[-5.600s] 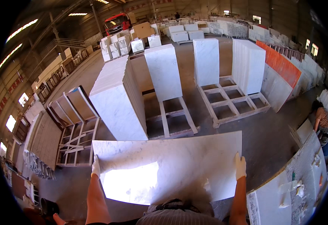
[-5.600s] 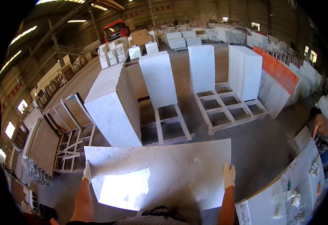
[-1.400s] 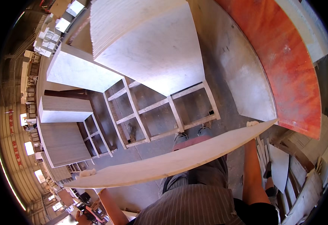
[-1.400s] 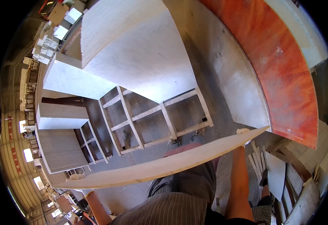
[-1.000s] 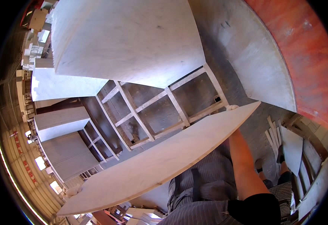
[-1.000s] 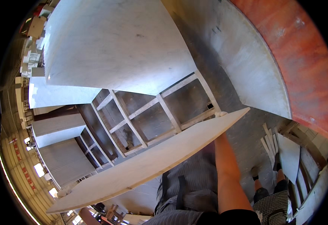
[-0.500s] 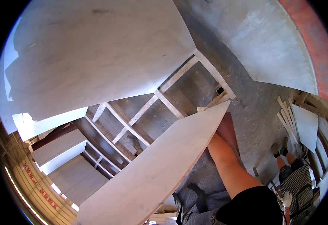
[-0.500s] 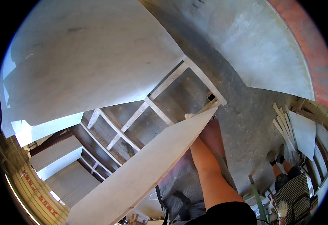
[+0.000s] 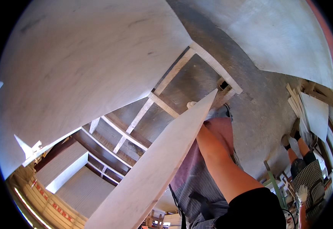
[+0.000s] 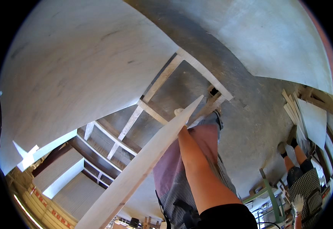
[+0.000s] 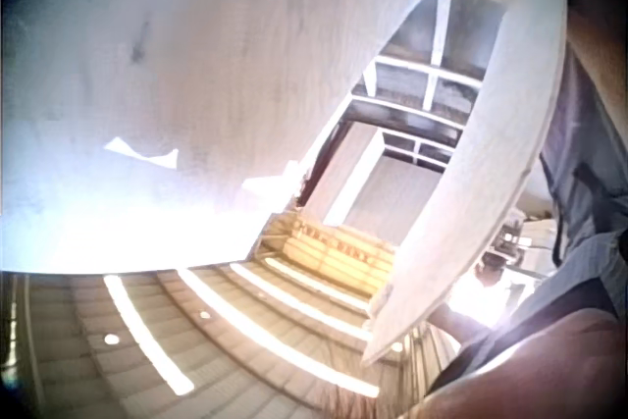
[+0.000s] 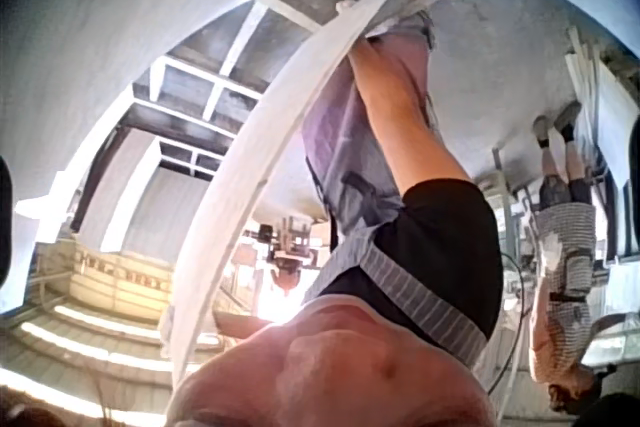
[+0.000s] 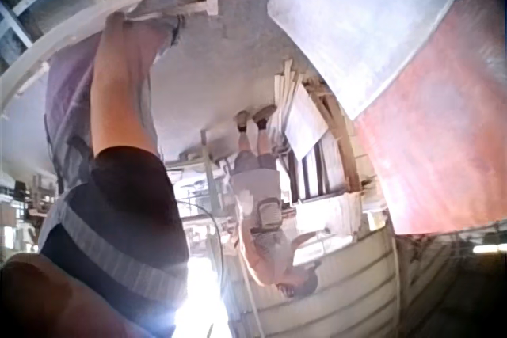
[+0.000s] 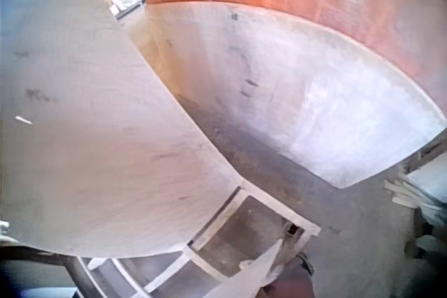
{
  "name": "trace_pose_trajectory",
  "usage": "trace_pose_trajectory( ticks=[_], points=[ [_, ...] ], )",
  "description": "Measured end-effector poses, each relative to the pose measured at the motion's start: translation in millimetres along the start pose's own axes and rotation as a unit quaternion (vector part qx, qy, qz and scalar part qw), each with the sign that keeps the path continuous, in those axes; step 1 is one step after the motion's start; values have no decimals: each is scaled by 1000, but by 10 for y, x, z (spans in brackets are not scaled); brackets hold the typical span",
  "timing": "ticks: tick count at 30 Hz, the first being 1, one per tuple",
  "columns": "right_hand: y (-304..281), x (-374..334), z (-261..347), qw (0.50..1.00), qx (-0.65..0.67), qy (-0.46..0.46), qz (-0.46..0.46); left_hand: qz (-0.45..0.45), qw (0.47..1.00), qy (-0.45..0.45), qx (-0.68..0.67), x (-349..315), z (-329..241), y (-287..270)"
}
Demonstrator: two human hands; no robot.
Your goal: The person wipes a large white slab with a cloth, then lifts and stacks it with other slabs on a wooden rack. The person repeats the wiping and stacking process with additional slabs.
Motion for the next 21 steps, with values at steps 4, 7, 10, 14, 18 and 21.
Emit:
trace_pose_trajectory(
  ticks=[4, 7, 10, 14, 18, 21],
  points=[
    [54, 38, -16, 1000, -15, 17, 4, 8, 1000, 13, 9, 5, 7, 154],
    [2, 2, 57, 999, -16, 34, 7, 18, 999, 35, 2, 86, -77, 327],
    [31, -187, 76, 996, -67, 42, 50, 17, 998, 53, 6, 104, -150, 399],
    [-12, -596, 290, 982, -151, 0, 115, 17, 997, 80, -5, 110, -323, 546],
    [65, -1354, 600, 964, -5, 228, 135, 3, 994, 110, -17, 104, -602, 561],
    [82, -1911, 998, 952, 0, 253, 170, -10, 990, 136, -26, 120, -877, 456]
  ],
)
Point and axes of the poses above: each hand's wrist, its own x-axis towards the middle knuckle, its own y-axis out of the palm, z = x × y, the point moved 5 cm from there along x, towards the middle knuckle, and after that the axes turned 7 degrees about y, right-handed, at the moved point
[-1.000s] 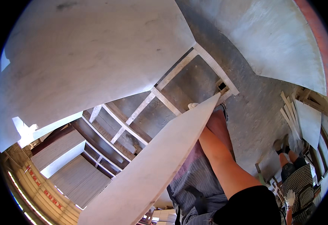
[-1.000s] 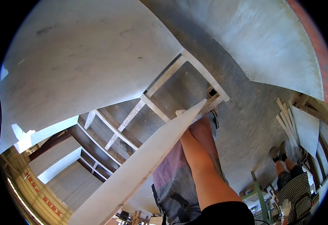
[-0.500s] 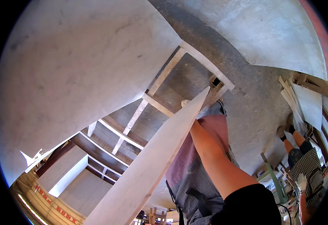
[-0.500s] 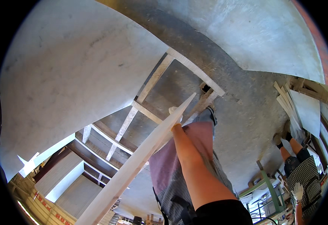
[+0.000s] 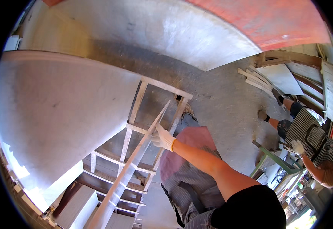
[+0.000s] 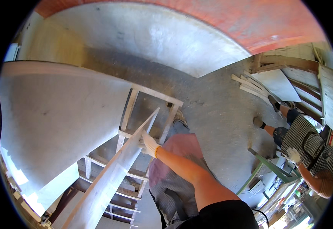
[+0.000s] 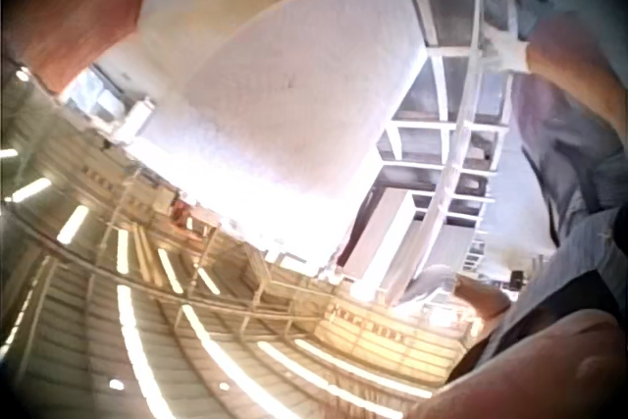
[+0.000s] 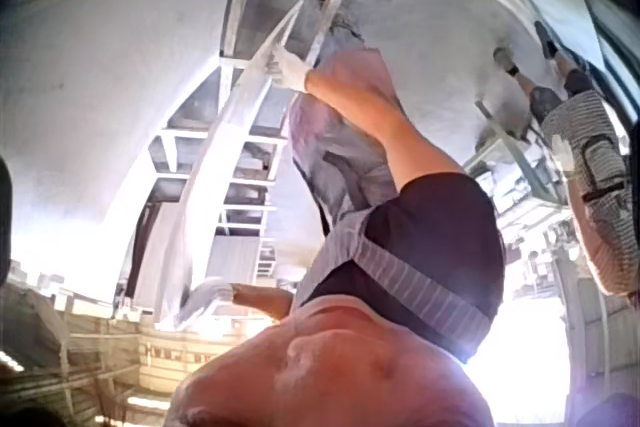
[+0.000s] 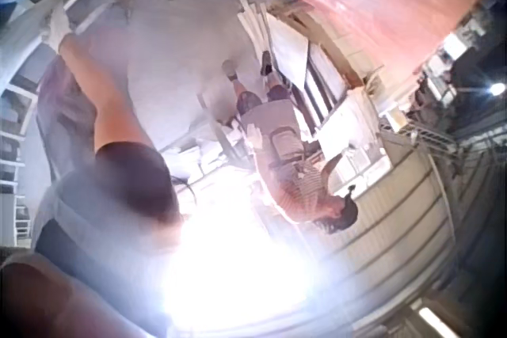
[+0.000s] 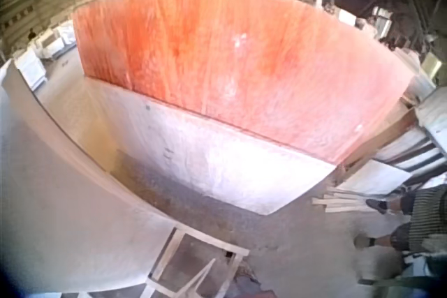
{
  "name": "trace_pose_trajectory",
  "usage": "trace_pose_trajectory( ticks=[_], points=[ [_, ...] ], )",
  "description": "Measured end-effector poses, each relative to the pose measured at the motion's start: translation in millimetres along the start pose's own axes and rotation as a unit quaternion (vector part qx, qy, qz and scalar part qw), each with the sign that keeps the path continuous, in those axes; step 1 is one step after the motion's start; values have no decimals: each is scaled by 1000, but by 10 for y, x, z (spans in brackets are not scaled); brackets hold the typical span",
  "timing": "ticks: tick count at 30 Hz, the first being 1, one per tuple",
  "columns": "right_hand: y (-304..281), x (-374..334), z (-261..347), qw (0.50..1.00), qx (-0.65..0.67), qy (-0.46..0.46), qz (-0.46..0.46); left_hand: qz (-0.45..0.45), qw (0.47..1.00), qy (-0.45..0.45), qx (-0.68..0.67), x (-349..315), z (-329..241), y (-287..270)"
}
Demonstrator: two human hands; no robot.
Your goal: The person wipes a large white slab with a cloth, then lifts and stacks it with other slabs on a wooden rack. The person repeats the wiping and stacking process with additional slabs.
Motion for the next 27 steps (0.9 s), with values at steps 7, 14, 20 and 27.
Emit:
trace_pose_trajectory(
  ticks=[7, 14, 20, 27],
  points=[
    [636, -1678, 320, 996, -41, -47, 69, 20, 993, 114, -35, 299, -1153, -367],
    [877, -2778, 794, 979, -52, -31, 196, 102, 972, 211, -11, 597, -2544, -89],
    [608, -3091, 1196, 970, -83, 44, 223, 161, 962, 209, -68, 454, -3322, 45],
    [-384, -3116, 1778, 713, -620, -308, 112, 210, 941, 216, -151, 96, -3812, 13]
  ],
)
Point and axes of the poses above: each hand's wrist, its own x-axis towards the middle knuckle, its own y-axis out of the palm, z = x × y, the point moved 5 cm from there along x, towards the middle knuckle, and after that the axes turned 7 degrees about y, right-handed, at the moved point
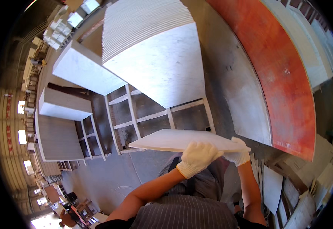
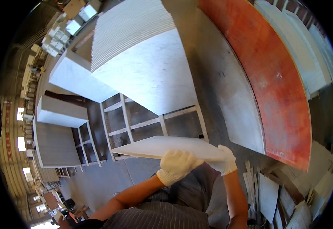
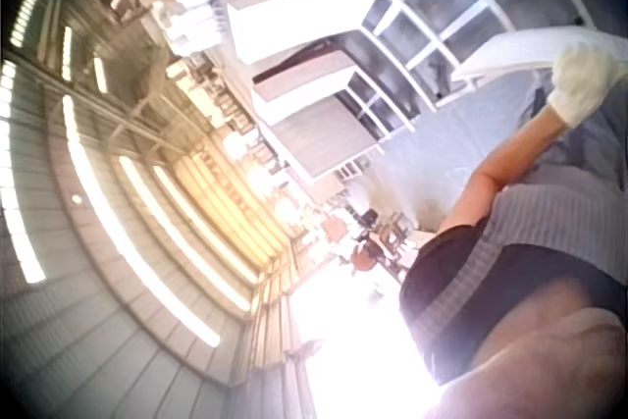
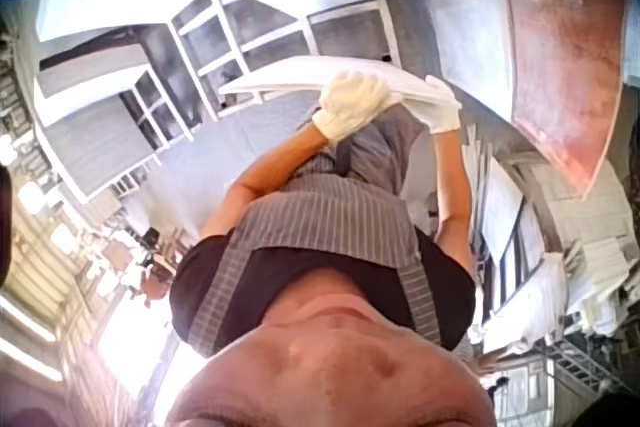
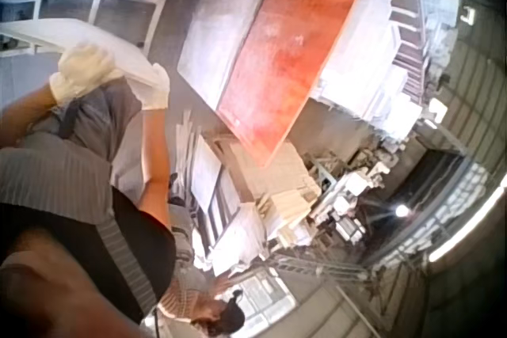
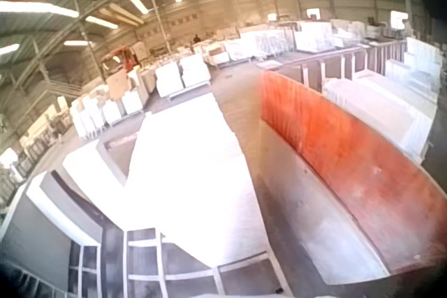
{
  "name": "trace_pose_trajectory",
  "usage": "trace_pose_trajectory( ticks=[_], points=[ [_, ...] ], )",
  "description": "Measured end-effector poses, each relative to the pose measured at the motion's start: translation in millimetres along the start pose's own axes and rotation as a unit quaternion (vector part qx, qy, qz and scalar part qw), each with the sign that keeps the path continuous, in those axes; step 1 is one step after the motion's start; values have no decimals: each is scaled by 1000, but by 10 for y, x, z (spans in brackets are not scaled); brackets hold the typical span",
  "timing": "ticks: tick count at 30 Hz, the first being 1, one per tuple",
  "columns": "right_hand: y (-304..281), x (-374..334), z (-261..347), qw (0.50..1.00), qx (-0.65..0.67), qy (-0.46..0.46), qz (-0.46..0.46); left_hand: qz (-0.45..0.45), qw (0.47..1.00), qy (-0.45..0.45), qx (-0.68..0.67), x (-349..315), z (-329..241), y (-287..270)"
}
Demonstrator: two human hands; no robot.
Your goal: The person wipes a large white slab with a cloth, then lifts and stacks it with other slabs on a wooden rack. The person repeats the wiping and stacking process with additional slabs.
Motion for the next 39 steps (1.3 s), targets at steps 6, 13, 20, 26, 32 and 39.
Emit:
trace_pose_trajectory(
  ticks=[6, 13, 20, 26, 32, 39],
  points=[
    [236, -395, -61, 894, 367, 242, 91, 105, 993, 47, -38, -321, -157, -85],
    [297, -657, -44, 798, 462, 360, 142, 153, 986, 9, -69, -657, -343, -298],
    [633, -888, -239, 900, 299, 312, 49, 259, 944, -121, -164, -1230, 325, -1005],
    [1018, -1165, -53, 968, 158, 180, 71, 394, 773, -489, -90, -2714, 1690, -1390],
    [1202, -1461, -17, 982, 79, 166, 53, 301, 544, -604, -499, -4320, 1529, -390],
    [1266, -1536, -121, 918, 197, 344, 2, 122, 314, -742, -580, -4302, 1190, -528]
  ],
)
Point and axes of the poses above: each hand's wrist, its own x-axis towards the middle knuckle, its own y-axis out of the palm, z = x × y, the point moved 5 cm from there along x, towards the middle knuckle, and after that the axes turned 7 degrees about y, right-handed, at the moved point
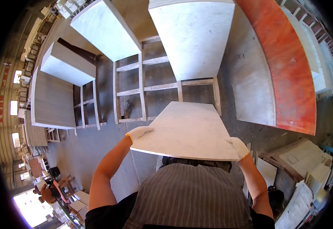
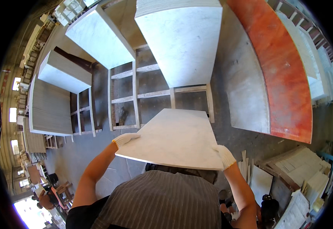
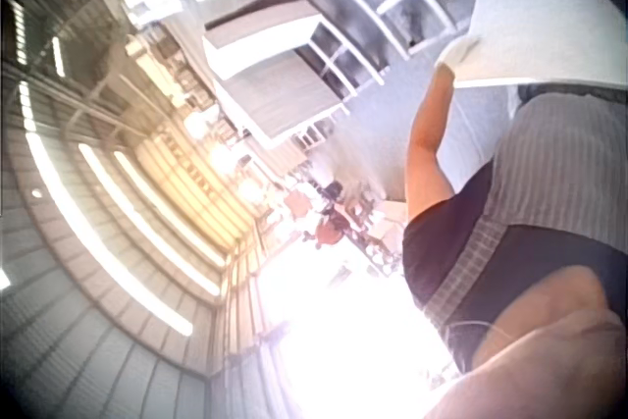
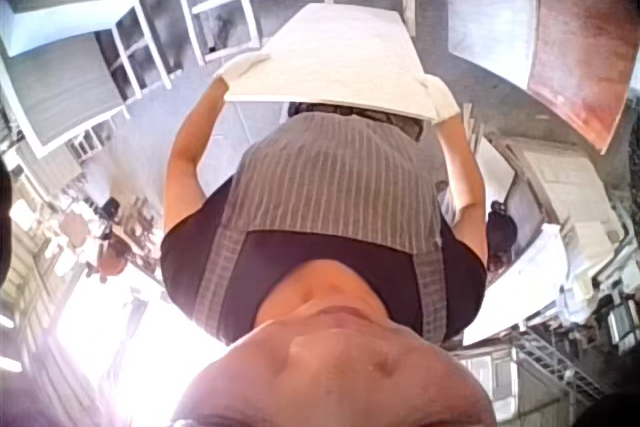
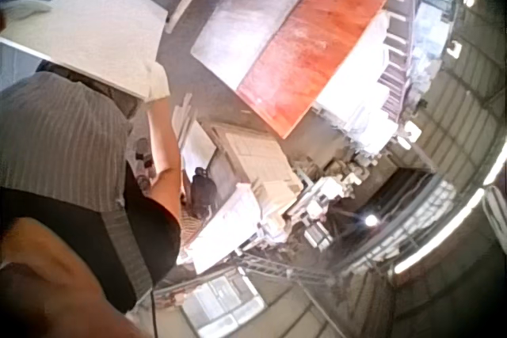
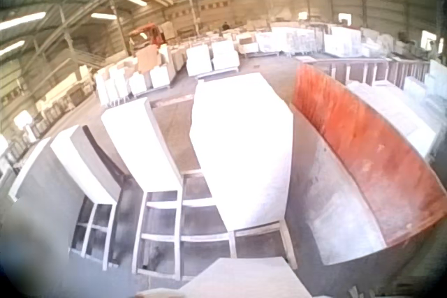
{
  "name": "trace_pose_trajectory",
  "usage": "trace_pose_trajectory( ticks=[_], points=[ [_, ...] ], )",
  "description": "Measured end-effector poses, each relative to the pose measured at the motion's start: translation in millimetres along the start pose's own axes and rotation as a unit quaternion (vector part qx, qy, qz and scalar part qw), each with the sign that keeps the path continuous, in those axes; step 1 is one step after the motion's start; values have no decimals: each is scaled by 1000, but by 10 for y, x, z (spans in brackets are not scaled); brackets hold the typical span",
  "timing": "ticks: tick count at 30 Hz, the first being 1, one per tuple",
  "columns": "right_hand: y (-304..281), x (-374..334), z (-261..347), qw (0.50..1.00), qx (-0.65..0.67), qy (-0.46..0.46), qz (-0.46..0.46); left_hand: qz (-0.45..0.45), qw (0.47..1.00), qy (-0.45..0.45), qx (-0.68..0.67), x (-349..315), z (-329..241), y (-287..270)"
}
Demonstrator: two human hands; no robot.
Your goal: The person wipes a large white slab with a cloth, then lifts and stacks it with other slabs on a wooden rack. The person repeats the wiping and stacking process with additional slabs.
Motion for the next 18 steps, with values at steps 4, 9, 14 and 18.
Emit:
trace_pose_trajectory(
  ticks=[4, 9, 14, 18],
  points=[
    [64, -23, -15, 999, 22, 26, 25, -14, 998, 32, 50, -72, -98, -1],
    [367, -275, 203, 1000, -13, 11, -19, -24, 997, 53, 53, 95, -48, -140],
    [361, -269, 458, 997, -34, 51, -52, -41, 998, 26, 34, 134, -37, -152],
    [159, -83, 591, 997, -3, 68, -31, -47, 997, 26, 49, 19, -269, 50]
  ],
)
Point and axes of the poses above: each hand's wrist, its own x-axis towards the middle knuckle, its own y-axis out of the palm, z = x × y, the point moved 5 cm from there along x, towards the middle knuckle, and after that the axes turned 7 degrees about y, right-handed, at the moved point
